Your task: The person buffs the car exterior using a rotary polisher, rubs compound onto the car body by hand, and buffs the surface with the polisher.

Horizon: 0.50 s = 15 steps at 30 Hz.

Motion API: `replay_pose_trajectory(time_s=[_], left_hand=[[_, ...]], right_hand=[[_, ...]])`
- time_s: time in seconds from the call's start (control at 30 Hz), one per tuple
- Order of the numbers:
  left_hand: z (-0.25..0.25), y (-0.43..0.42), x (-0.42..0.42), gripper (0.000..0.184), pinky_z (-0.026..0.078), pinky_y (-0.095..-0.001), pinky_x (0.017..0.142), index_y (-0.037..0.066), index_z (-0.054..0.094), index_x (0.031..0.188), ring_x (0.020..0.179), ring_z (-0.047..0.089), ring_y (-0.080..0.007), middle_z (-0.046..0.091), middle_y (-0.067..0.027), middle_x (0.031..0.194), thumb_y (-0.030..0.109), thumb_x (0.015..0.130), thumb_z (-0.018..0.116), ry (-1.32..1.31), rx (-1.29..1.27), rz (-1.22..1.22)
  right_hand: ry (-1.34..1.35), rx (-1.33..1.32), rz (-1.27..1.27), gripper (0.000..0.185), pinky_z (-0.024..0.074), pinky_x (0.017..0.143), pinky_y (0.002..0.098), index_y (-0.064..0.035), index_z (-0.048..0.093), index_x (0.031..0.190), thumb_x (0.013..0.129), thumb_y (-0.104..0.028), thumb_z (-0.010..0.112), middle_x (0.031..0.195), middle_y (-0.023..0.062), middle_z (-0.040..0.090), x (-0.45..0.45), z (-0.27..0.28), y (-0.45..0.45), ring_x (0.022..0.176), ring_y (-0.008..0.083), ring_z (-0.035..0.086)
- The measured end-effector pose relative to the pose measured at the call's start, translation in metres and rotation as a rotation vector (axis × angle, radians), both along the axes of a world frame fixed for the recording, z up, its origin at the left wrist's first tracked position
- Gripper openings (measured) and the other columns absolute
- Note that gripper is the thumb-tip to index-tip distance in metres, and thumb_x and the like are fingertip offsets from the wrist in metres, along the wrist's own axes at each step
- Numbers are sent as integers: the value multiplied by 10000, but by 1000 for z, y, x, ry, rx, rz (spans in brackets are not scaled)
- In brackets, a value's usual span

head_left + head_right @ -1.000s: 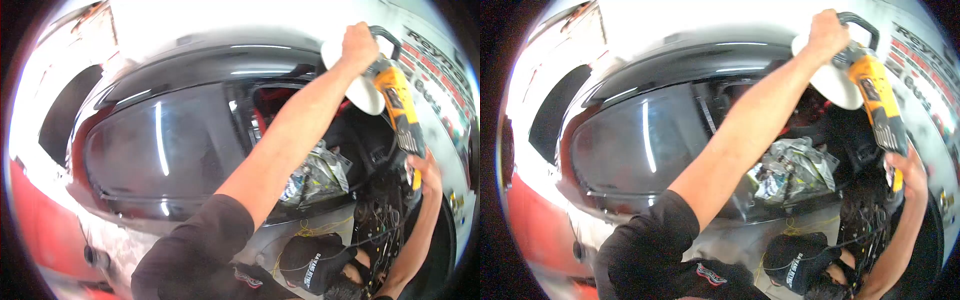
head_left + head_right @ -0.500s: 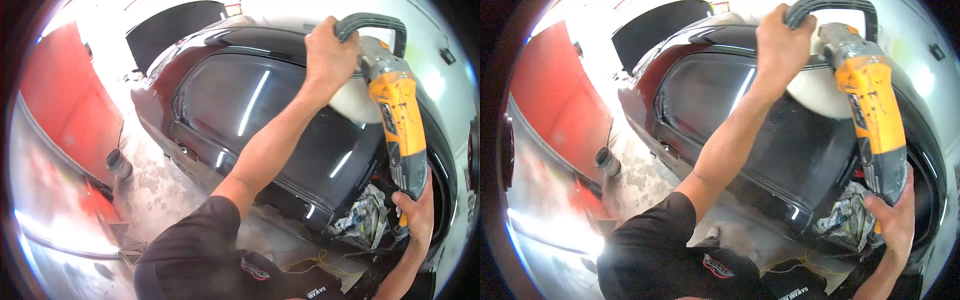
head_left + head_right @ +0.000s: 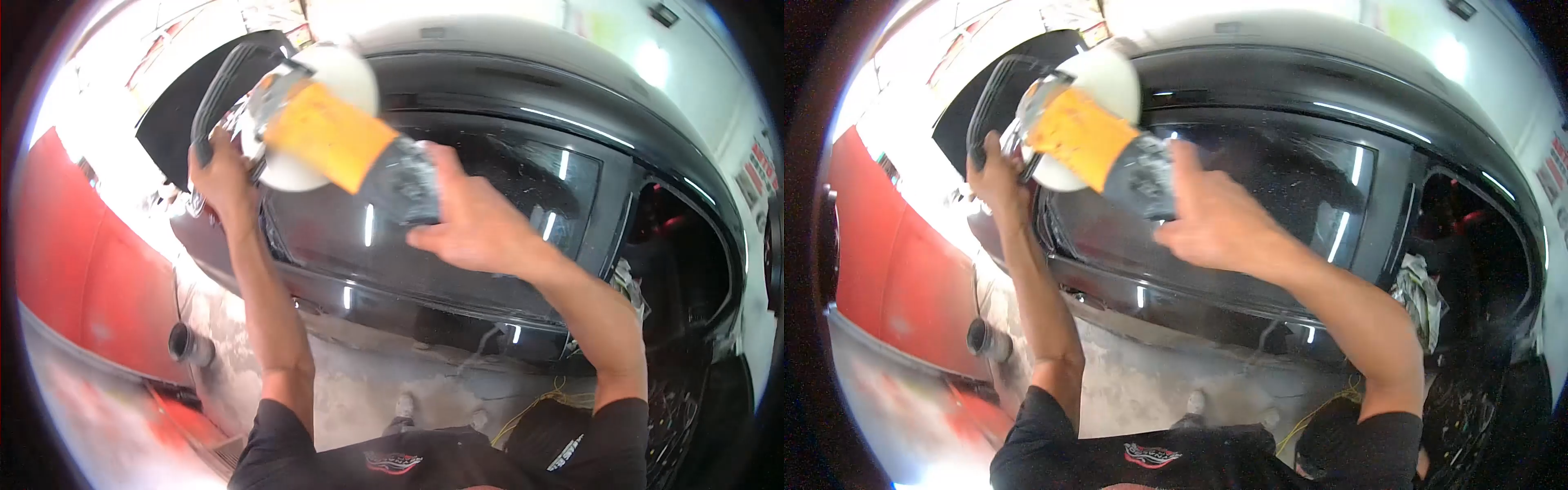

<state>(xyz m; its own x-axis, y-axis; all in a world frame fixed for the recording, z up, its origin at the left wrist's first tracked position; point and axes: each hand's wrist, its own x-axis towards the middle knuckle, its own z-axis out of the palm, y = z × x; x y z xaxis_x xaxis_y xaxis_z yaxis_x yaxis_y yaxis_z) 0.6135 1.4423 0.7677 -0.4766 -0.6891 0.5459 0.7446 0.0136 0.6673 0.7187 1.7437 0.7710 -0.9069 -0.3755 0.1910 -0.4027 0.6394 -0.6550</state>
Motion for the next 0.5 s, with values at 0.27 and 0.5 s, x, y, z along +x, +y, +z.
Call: replay_pose_trajectory(time_s=[0.27,0.5], left_hand=[[5,27,24,138,330,-226,432,19,620,892,457,413,-56,482,17,559,108,941,714,16,-154,-44],[28,193,81,92,327,-216,450,-9,671,983,507,445,-22,575,4,682,44,918,710,-7,-451,-160]], right_hand=[[-154,-100,-86,922,529,810,503,56,161,1506,816,-143,740,879,289,683,39,-17,21,858,467,692],[19,-401,-379,1009,467,1038,411,-22,161,1551,779,-80,807,1295,272,600,135,-93,123,1247,394,592]])
